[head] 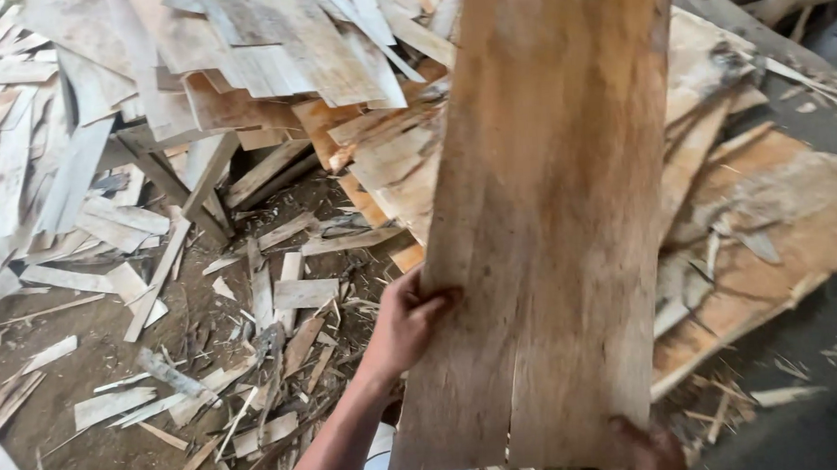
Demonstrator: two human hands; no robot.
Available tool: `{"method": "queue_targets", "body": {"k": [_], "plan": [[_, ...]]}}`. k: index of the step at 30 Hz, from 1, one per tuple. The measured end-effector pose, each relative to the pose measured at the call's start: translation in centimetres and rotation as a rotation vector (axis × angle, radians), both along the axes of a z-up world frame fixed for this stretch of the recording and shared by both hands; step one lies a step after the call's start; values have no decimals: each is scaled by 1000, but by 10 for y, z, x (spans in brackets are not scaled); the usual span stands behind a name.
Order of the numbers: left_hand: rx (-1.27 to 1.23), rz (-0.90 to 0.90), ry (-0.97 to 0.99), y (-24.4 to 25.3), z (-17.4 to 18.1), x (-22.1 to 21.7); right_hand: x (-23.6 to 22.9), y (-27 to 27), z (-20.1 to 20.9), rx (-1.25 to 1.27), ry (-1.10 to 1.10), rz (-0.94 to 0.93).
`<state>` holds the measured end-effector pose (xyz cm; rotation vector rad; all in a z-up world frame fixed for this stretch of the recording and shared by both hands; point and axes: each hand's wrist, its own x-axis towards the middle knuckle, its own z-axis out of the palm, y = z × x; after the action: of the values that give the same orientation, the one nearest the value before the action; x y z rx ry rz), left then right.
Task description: The person picks up wooden planks and scraps from a pile on the floor, moves them around, and places them onto a conveyor belt. They handle the wood by hand, lifting and positioning various pieces into the machine.
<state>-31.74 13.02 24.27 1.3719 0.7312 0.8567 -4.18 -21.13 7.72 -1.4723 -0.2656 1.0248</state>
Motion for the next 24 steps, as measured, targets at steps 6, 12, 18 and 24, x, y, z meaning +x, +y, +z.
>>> {"method": "queue_targets", "body": {"k": [6, 12, 18, 24], "plan": [[-143, 239, -63, 131, 0, -71, 8, 253, 78, 37, -26, 47], [-151, 462, -118, 344, 9, -130, -26, 533, 150, -20, -250, 127], [-67, 801, 319, 513, 28, -174, -127, 704, 181, 334, -433, 424], [502, 838, 308, 426, -107, -123, -187, 601, 70, 139, -138, 979]]}}
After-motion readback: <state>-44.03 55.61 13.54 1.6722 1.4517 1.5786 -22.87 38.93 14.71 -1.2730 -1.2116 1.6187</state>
